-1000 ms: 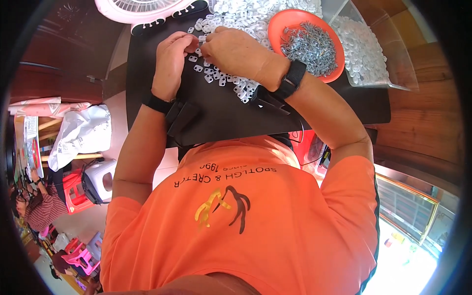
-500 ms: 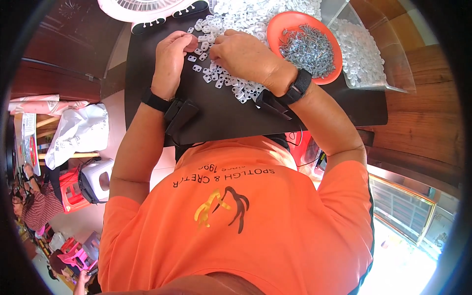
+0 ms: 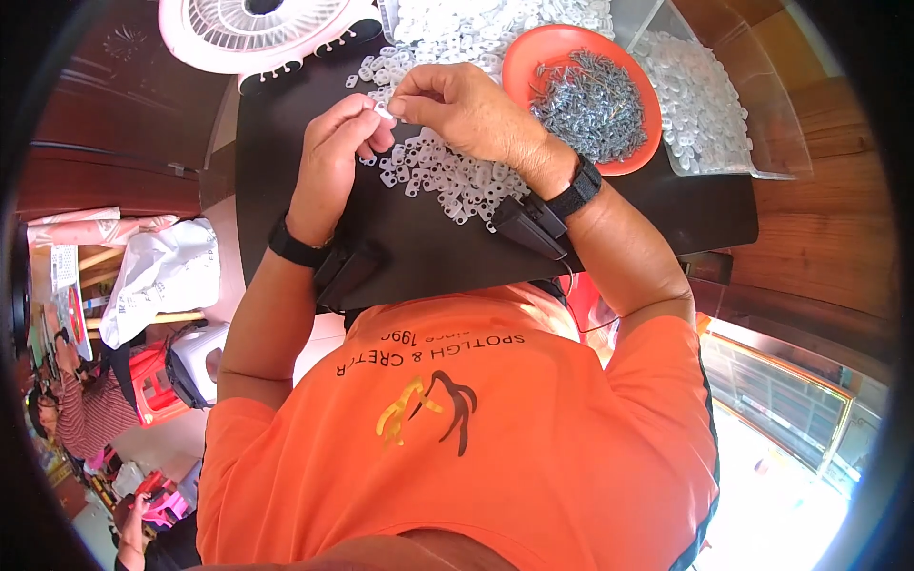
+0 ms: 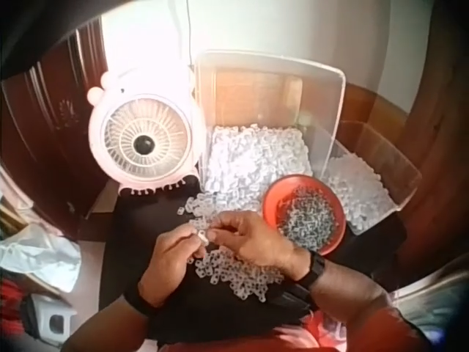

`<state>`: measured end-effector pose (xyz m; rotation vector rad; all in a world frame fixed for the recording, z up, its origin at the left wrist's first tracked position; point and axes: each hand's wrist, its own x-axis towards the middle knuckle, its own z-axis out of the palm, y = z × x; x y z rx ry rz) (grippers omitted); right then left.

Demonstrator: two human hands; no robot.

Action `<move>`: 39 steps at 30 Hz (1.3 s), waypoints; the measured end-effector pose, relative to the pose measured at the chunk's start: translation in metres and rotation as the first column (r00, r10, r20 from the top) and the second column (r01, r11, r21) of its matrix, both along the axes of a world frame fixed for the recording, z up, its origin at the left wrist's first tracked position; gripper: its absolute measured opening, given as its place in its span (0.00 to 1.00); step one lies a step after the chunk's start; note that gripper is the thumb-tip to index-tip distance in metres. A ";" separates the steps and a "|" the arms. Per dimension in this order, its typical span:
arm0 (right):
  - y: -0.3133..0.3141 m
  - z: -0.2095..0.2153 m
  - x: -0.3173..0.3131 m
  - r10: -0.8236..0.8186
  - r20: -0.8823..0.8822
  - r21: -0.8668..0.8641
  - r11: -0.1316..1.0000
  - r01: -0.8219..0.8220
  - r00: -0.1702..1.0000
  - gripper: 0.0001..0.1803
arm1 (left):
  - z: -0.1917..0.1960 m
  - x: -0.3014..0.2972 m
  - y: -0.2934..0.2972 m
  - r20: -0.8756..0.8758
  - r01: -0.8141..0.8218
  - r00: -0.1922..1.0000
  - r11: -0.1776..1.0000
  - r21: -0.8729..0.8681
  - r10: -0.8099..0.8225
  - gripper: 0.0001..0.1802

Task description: Manually assembling small white plastic components with tiny metal rings at a workstation.

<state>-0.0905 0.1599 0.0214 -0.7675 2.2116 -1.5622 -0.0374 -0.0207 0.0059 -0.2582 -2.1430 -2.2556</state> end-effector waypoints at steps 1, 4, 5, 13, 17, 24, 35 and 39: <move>0.000 0.001 0.001 -0.003 0.005 -0.003 1.000 0.003 1.000 0.10 | 0.000 0.000 0.000 0.005 0.003 1.000 1.000 -0.003 -0.003 0.10; -0.001 0.007 0.003 0.019 -0.049 0.044 0.999 -0.017 0.999 0.10 | -0.002 -0.001 -0.001 -0.002 0.047 0.999 0.993 -0.106 -0.048 0.10; -0.001 0.006 0.002 0.024 -0.068 0.023 0.999 -0.023 0.997 0.10 | -0.002 -0.002 -0.002 0.000 0.058 0.998 0.995 -0.083 -0.059 0.09; -0.006 -0.006 -0.006 0.033 -0.744 0.133 0.986 0.100 0.668 0.06 | 0.002 -0.007 -0.010 -0.049 -0.158 0.986 0.986 0.053 0.161 0.10; -0.009 -0.008 0.000 0.202 -0.772 0.334 0.936 0.113 0.603 0.06 | -0.003 -0.010 -0.011 0.003 -0.219 0.975 0.960 0.173 0.222 0.09; -0.021 0.001 -0.006 0.369 -0.762 0.517 0.841 0.157 0.532 0.07 | 0.001 -0.009 -0.011 -0.010 -0.248 0.967 0.944 0.215 0.256 0.08; -0.050 0.010 -0.007 0.692 -0.656 0.754 0.621 0.215 0.302 0.04 | -0.003 -0.013 -0.012 0.013 -0.291 0.955 0.927 0.237 0.297 0.06; -0.054 0.013 -0.005 0.712 -0.607 0.794 0.560 0.236 0.353 0.05 | -0.003 -0.015 -0.014 0.092 -0.322 0.947 0.896 0.304 0.309 0.07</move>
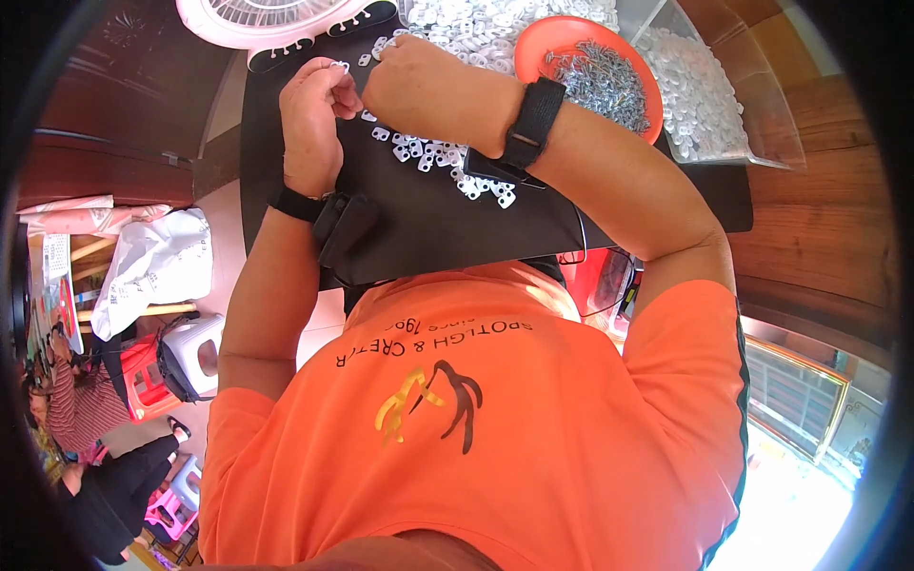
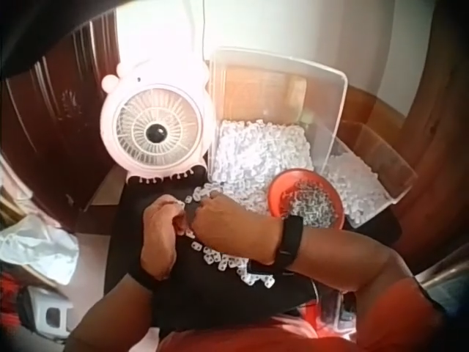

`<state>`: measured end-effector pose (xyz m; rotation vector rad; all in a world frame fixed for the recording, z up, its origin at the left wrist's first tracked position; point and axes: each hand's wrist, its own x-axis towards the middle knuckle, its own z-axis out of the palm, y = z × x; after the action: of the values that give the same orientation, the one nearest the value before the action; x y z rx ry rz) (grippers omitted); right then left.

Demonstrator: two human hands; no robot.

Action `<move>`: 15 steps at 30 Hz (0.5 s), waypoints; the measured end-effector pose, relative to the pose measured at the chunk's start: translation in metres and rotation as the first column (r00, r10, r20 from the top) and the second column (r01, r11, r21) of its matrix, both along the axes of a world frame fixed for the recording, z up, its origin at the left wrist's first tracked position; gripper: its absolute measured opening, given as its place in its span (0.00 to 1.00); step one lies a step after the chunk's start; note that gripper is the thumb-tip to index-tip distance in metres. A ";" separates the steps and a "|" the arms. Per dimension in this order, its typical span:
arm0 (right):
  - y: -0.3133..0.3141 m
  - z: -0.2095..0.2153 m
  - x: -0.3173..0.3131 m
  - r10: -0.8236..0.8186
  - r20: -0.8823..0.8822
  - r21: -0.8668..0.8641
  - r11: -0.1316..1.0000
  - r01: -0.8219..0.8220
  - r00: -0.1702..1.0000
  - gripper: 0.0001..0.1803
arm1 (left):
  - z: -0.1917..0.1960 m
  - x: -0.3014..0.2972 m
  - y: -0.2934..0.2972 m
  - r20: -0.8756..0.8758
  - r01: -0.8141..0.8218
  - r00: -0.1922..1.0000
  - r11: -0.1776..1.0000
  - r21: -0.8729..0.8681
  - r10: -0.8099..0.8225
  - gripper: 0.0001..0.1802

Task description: Manually assembling small white plastic components with tiny metal rings at a workstation.

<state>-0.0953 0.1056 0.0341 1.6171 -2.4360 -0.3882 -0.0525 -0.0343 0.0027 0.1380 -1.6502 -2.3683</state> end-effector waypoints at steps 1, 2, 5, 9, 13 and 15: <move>0.002 0.000 -0.003 -0.019 0.056 -0.007 1.000 0.019 0.998 0.05 | 0.000 -0.001 -0.002 0.012 -0.012 1.000 1.000 0.000 0.012 0.07; 0.003 0.000 -0.006 -0.038 0.111 -0.013 0.999 0.039 0.993 0.05 | -0.001 -0.001 -0.003 0.024 -0.024 0.999 1.000 0.001 0.024 0.07; 0.008 -0.001 -0.013 -0.159 0.407 -0.070 0.976 0.204 0.900 0.05 | -0.001 -0.003 -0.004 0.026 -0.034 0.999 0.999 -0.001 0.034 0.07; 0.011 0.001 -0.011 -0.147 0.432 -0.101 0.973 0.209 0.890 0.06 | -0.008 -0.006 -0.008 0.059 -0.002 0.998 0.997 -0.080 0.006 0.08; 0.006 -0.001 -0.006 -0.135 0.367 -0.123 0.974 0.192 0.921 0.05 | -0.011 -0.009 -0.006 0.110 -0.010 0.994 0.998 -0.063 0.017 0.08; 0.002 -0.003 -0.005 -0.113 0.295 -0.107 0.983 0.150 0.949 0.05 | -0.013 -0.009 -0.005 0.118 -0.004 0.993 0.999 -0.048 0.010 0.08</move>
<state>-0.1007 0.1076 0.0310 1.5558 -2.7263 -0.0112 -0.0617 -0.0393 -0.0098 0.2800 -1.7543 -2.3546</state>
